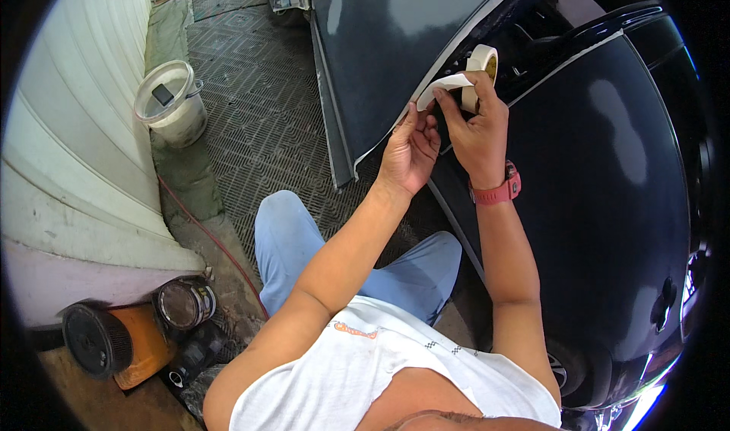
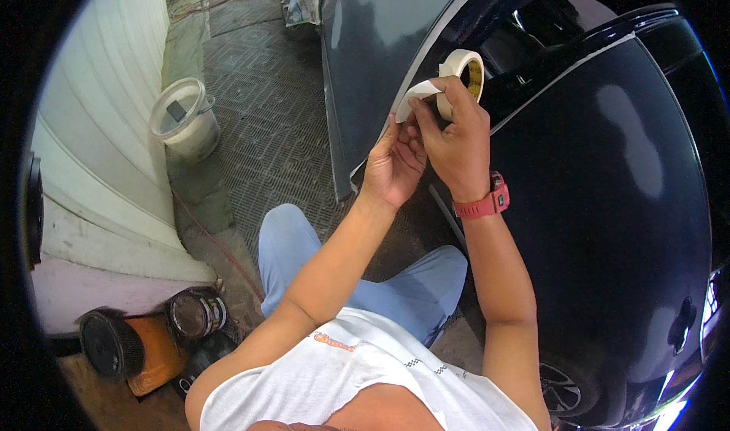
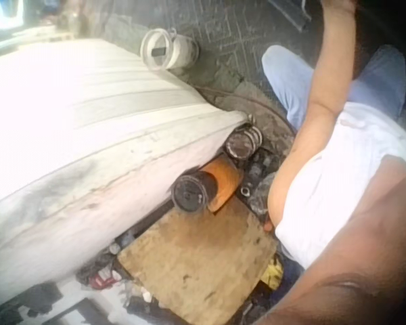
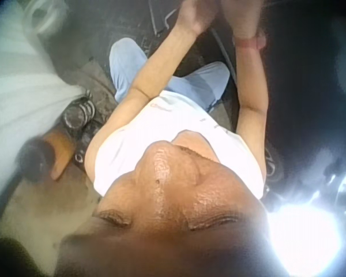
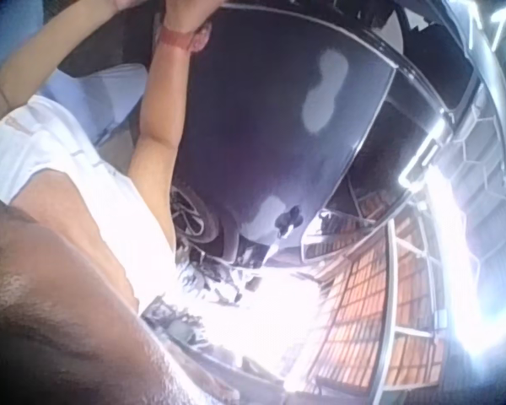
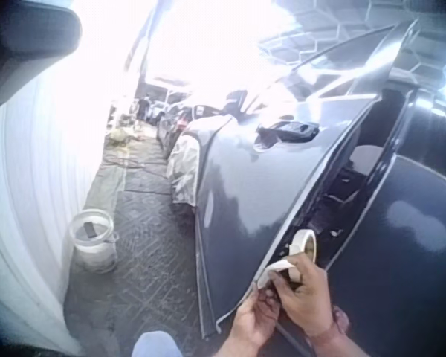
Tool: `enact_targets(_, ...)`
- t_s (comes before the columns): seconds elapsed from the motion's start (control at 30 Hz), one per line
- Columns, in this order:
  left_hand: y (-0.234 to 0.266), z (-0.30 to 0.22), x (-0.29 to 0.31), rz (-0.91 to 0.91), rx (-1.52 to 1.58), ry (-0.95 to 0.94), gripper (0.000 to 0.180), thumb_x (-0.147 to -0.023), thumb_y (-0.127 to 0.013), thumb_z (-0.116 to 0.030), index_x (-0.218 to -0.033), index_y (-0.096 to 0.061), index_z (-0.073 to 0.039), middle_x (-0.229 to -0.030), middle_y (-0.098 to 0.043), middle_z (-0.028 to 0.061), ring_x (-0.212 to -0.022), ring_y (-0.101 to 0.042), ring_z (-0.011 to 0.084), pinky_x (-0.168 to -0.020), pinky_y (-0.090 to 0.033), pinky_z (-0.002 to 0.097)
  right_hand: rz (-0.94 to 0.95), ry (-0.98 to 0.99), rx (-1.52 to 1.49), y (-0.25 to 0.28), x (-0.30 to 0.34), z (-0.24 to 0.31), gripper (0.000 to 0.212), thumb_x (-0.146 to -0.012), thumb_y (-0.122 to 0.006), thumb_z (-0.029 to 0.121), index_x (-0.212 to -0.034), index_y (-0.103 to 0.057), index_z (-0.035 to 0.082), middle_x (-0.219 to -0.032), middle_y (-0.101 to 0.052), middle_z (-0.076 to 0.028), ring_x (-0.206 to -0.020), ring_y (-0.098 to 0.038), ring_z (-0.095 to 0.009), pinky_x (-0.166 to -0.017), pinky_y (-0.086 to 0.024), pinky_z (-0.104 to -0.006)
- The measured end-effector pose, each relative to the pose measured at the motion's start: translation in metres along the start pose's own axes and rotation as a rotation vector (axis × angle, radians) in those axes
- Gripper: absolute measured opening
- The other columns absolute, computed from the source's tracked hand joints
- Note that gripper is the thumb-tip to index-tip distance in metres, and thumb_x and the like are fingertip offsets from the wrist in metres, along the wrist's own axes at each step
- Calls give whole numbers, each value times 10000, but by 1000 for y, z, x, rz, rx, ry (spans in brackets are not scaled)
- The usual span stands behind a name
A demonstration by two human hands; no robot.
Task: The person applies masking tape along the edges of a car door and body panels. They open the door, tear pieces of tape, and smooth them onto the surface, occasionally walking around the vehicle to reach different sections.
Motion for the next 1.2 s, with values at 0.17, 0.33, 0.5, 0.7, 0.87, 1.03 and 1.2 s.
enact_targets(0.17,2,4,0,2,-15,5,272,-1031,-738,-297,-1253,-700,-145,-1116,-754,-31,-937,-681,72,-802,-580,215,-21,-40,-32,0,-2,-1,236,-936,-775,15,-1128,-639,5,-906,-771,-136,-805,-770,-177,-702,-567,-299)
enact_targets(0.33,6,4,-2,5,-39,-5,312,-1032,-735,-306,-1302,-676,-161,-1149,-748,-39,-960,-671,70,-836,-571,223,-24,-63,-45,-4,-3,-6,241,-931,-788,17,-1121,-641,0,-905,-769,-116,-798,-747,-148,-699,-561,-292)
enact_targets(0.5,3,3,6,20,-117,8,360,-1037,-725,-339,-1345,-661,-165,-1202,-736,-36,-975,-661,68,-860,-569,223,-32,-100,-12,-4,-7,-8,244,-917,-797,34,-1103,-643,-2,-896,-763,-144,-798,-755,-185,-704,-561,-316)
enact_targets(0.7,-17,11,11,12,-136,8,411,-1017,-747,-362,-1355,-660,-146,-1206,-735,-35,-964,-658,49,-862,-567,187,-61,-81,-13,-5,-2,-13,253,-892,-815,48,-1089,-661,11,-928,-745,-174,-830,-755,-284,-753,-563,-358)
enact_targets(0.87,-7,7,-2,-38,-94,-26,316,-991,-785,-331,-1249,-706,-167,-1101,-745,-63,-909,-657,38,-807,-568,181,-112,22,96,1,-4,-11,254,-866,-826,57,-1075,-687,17,-951,-711,-173,-886,-717,-332,-778,-550,-398)
enact_targets(1.03,-7,2,1,-102,-74,-28,233,-986,-798,-270,-1189,-716,-191,-1068,-747,-66,-860,-654,40,-733,-550,179,-191,64,167,9,-12,-3,201,-854,-830,64,-1032,-745,27,-947,-701,-146,-901,-699,-330,-782,-537,-404)
enact_targets(1.2,-7,1,3,-93,-45,-32,216,-1000,-782,-236,-1194,-706,-182,-1083,-748,-55,-854,-650,44,-726,-544,179,-203,90,146,14,-17,-2,156,-862,-826,66,-1003,-771,28,-951,-716,-138,-896,-705,-315,-778,-540,-388)
Point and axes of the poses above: each hand's wrist, its own x-axis away from the middle knuckle, its own y-axis out of the back of the hand, z = x × y, the point moved 6 cm from there along -x, towards the middle knuckle
